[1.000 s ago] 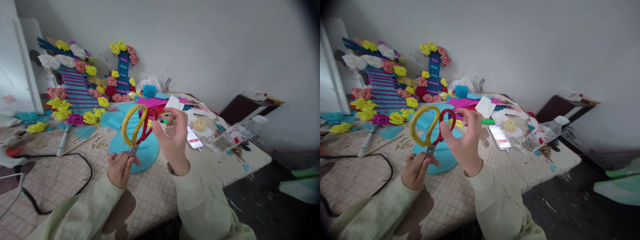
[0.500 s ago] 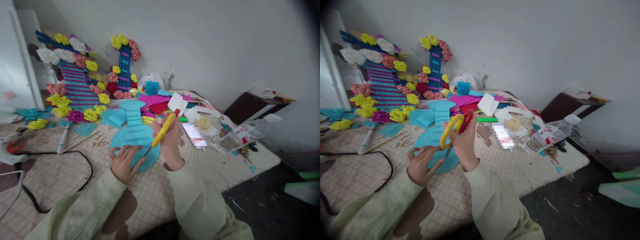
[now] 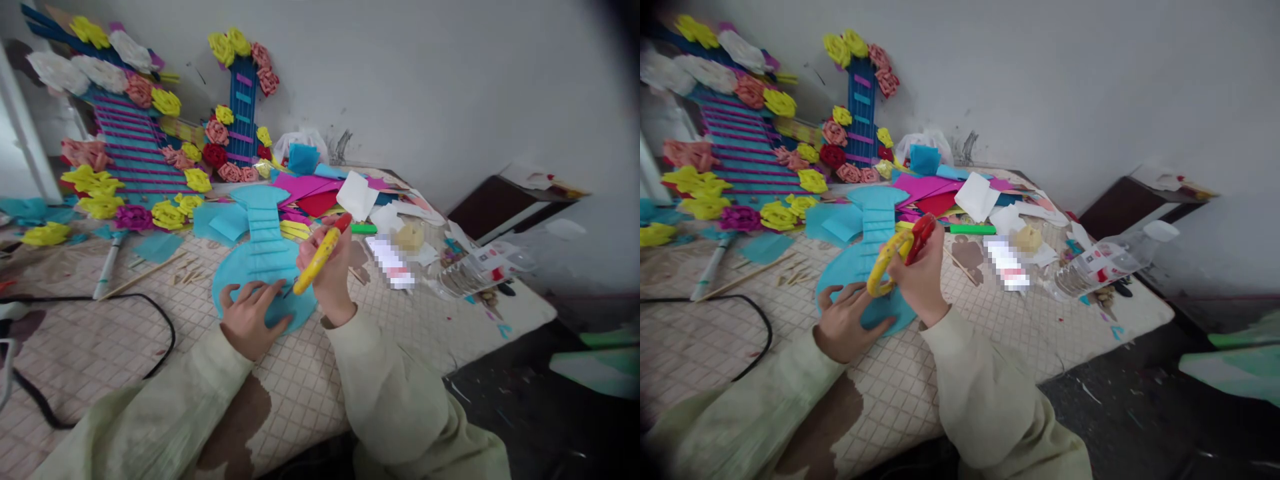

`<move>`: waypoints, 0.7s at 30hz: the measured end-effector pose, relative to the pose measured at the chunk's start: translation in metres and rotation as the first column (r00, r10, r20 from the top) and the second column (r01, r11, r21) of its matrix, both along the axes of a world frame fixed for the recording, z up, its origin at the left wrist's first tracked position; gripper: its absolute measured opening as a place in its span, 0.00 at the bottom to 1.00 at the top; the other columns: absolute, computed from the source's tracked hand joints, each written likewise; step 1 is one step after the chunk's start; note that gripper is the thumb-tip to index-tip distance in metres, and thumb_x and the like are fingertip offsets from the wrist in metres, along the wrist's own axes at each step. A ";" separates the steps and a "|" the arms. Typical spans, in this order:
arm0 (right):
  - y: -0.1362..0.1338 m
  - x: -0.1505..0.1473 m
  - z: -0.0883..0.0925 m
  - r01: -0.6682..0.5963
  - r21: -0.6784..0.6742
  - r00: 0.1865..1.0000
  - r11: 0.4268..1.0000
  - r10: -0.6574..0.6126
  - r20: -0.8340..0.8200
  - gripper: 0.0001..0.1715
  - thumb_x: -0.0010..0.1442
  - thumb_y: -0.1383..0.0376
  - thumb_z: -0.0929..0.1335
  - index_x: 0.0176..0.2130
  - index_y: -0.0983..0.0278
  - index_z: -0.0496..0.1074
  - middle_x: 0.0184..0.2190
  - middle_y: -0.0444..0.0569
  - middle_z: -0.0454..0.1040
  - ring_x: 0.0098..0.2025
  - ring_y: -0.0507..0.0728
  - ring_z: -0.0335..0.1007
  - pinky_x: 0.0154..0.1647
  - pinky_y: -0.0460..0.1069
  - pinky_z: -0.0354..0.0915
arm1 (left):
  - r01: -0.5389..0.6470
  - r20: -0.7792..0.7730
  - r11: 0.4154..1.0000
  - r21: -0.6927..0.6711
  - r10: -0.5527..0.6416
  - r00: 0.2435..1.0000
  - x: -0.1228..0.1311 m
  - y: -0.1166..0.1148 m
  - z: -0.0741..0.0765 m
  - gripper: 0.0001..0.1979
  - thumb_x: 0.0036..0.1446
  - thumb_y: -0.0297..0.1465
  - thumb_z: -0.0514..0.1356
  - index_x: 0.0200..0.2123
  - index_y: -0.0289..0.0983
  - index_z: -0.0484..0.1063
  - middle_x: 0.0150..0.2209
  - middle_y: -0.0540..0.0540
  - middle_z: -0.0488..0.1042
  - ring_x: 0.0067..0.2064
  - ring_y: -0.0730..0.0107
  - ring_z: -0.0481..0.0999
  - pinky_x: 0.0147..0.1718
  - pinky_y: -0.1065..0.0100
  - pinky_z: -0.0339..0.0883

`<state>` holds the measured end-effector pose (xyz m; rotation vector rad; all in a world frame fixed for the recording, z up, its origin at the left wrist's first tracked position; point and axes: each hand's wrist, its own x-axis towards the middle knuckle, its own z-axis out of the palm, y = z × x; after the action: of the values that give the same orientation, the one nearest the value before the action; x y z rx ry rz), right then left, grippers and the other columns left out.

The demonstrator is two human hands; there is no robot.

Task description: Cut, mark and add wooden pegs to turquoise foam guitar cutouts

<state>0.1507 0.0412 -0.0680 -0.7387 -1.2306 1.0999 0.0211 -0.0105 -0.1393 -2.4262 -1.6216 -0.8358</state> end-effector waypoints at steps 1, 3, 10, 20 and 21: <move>0.001 0.000 -0.001 0.037 0.017 0.999 0.999 -0.037 -0.032 0.28 0.47 0.53 0.70 0.40 0.52 0.51 0.29 0.40 0.59 0.25 0.51 0.63 0.21 0.47 0.63 | 0.000 0.004 1.000 -0.001 0.000 1.000 0.000 0.000 -0.001 0.25 0.47 0.42 0.59 0.49 0.43 0.62 0.39 0.45 0.76 0.45 0.55 0.71 0.46 0.50 0.48; 0.001 -0.001 -0.002 0.096 0.040 0.992 0.995 -0.092 -0.091 0.27 0.46 0.54 0.72 0.39 0.53 0.53 0.28 0.40 0.58 0.23 0.51 0.61 0.21 0.47 0.63 | 0.004 0.013 1.000 0.001 -0.004 1.000 0.000 0.000 -0.001 0.25 0.47 0.42 0.60 0.49 0.42 0.62 0.38 0.46 0.76 0.45 0.55 0.72 0.46 0.50 0.48; -0.001 -0.001 -0.004 0.117 0.053 0.993 0.992 -0.115 -0.036 0.26 0.45 0.51 0.71 0.38 0.53 0.55 0.28 0.41 0.56 0.21 0.50 0.53 0.18 0.46 0.58 | 0.013 0.042 1.000 -0.001 -0.013 0.999 0.001 -0.001 0.003 0.22 0.49 0.40 0.59 0.48 0.42 0.62 0.37 0.47 0.77 0.44 0.55 0.72 0.45 0.50 0.48; 0.002 -0.001 -0.007 -0.010 0.086 0.993 0.996 0.020 -0.116 0.24 0.46 0.56 0.70 0.37 0.55 0.54 0.29 0.40 0.54 0.21 0.48 0.52 0.18 0.44 0.58 | 0.018 0.018 0.999 -0.047 -0.017 1.000 -0.001 -0.003 0.004 0.21 0.52 0.40 0.56 0.50 0.41 0.61 0.39 0.47 0.76 0.46 0.55 0.72 0.46 0.49 0.47; 0.002 -0.001 -0.008 -0.014 0.090 0.992 0.996 0.025 -0.120 0.24 0.47 0.57 0.70 0.38 0.55 0.54 0.29 0.40 0.55 0.21 0.48 0.52 0.18 0.45 0.58 | 0.016 0.020 0.998 -0.053 -0.015 1.000 0.000 -0.003 0.005 0.21 0.53 0.39 0.56 0.50 0.41 0.61 0.39 0.47 0.76 0.46 0.56 0.71 0.46 0.50 0.47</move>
<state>0.1495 0.0431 -0.0756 -0.5850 -1.1778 1.0830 0.0207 -0.0138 -0.1347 -2.4765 -1.6551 -0.8320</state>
